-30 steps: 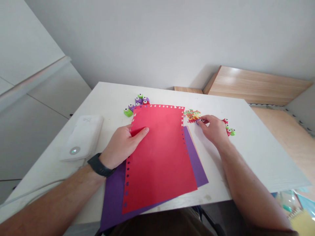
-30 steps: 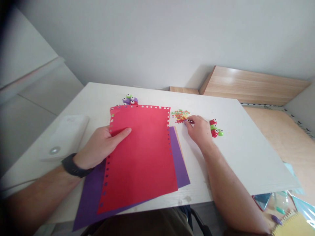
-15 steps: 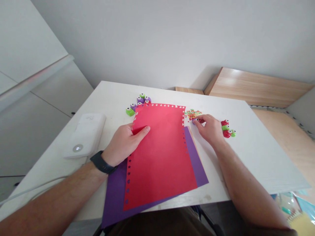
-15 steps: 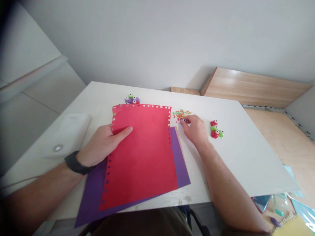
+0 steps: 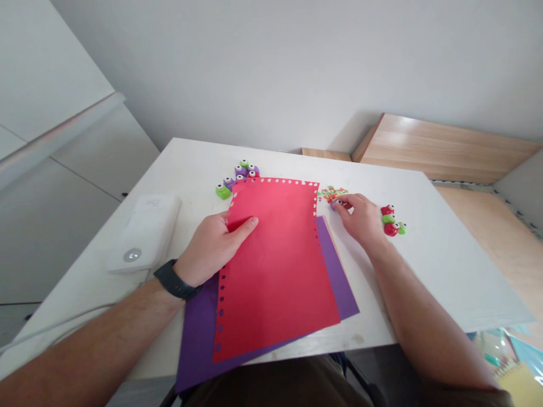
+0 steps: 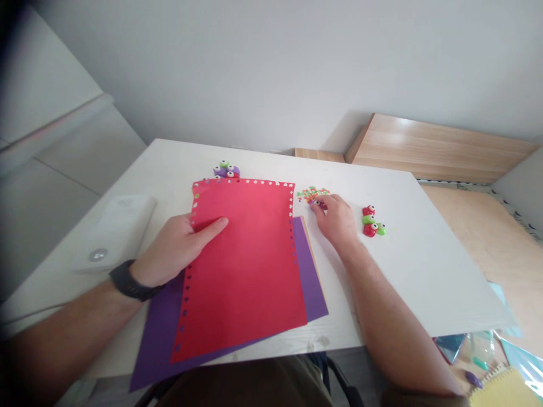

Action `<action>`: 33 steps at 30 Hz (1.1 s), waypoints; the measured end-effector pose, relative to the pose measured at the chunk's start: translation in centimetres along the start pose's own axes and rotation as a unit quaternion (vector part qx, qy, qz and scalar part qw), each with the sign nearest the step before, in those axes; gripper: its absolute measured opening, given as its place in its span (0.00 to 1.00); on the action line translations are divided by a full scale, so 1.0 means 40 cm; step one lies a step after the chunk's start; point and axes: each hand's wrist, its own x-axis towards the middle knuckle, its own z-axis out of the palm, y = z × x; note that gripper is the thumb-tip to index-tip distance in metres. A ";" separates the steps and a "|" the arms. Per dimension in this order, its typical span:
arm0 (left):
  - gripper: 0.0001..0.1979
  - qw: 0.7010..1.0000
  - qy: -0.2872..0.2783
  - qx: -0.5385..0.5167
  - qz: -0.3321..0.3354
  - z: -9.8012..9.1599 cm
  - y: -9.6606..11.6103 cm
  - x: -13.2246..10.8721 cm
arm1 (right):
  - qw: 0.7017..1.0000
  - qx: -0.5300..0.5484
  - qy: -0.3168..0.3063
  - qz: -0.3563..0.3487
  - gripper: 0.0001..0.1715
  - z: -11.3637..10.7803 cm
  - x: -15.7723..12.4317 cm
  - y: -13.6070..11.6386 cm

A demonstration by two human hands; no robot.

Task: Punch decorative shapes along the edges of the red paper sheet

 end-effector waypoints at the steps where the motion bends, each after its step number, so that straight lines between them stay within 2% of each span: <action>1: 0.25 1.000 0.001 0.000 0.001 0.000 0.001 0.000 | 1.000 -0.002 0.003 0.006 0.12 -0.009 -0.002 0.006; 5: 0.25 1.000 -0.002 -0.007 -0.007 0.000 0.001 0.001 | 0.997 -0.058 -0.016 0.044 0.12 -0.043 -0.011 0.040; 8: 0.24 1.000 -0.002 -0.008 -0.015 0.001 0.000 0.001 | 0.991 -0.108 -0.042 0.071 0.13 -0.048 -0.012 0.065; 11: 0.24 1.000 0.002 -0.003 -0.011 0.002 0.000 0.001 | 0.993 -0.089 -0.033 0.075 0.14 -0.032 -0.003 0.070; 15: 0.24 1.000 -0.006 -0.008 -0.010 0.001 0.000 0.002 | 0.998 -0.049 -0.007 0.047 0.15 -0.014 0.009 0.061; 19: 0.24 1.000 -0.002 -0.006 -0.010 0.001 -0.001 0.001 | 0.995 -0.068 0.004 0.066 0.14 -0.032 0.008 0.075; 24: 0.24 1.000 -0.002 -0.011 -0.009 0.003 0.000 0.000 | 0.989 -0.112 -0.017 0.092 0.15 -0.055 0.001 0.109; 33: 0.21 1.000 -0.009 -0.012 0.005 0.002 -0.004 0.002 | 0.992 -0.106 -0.014 0.064 0.17 -0.013 0.019 0.099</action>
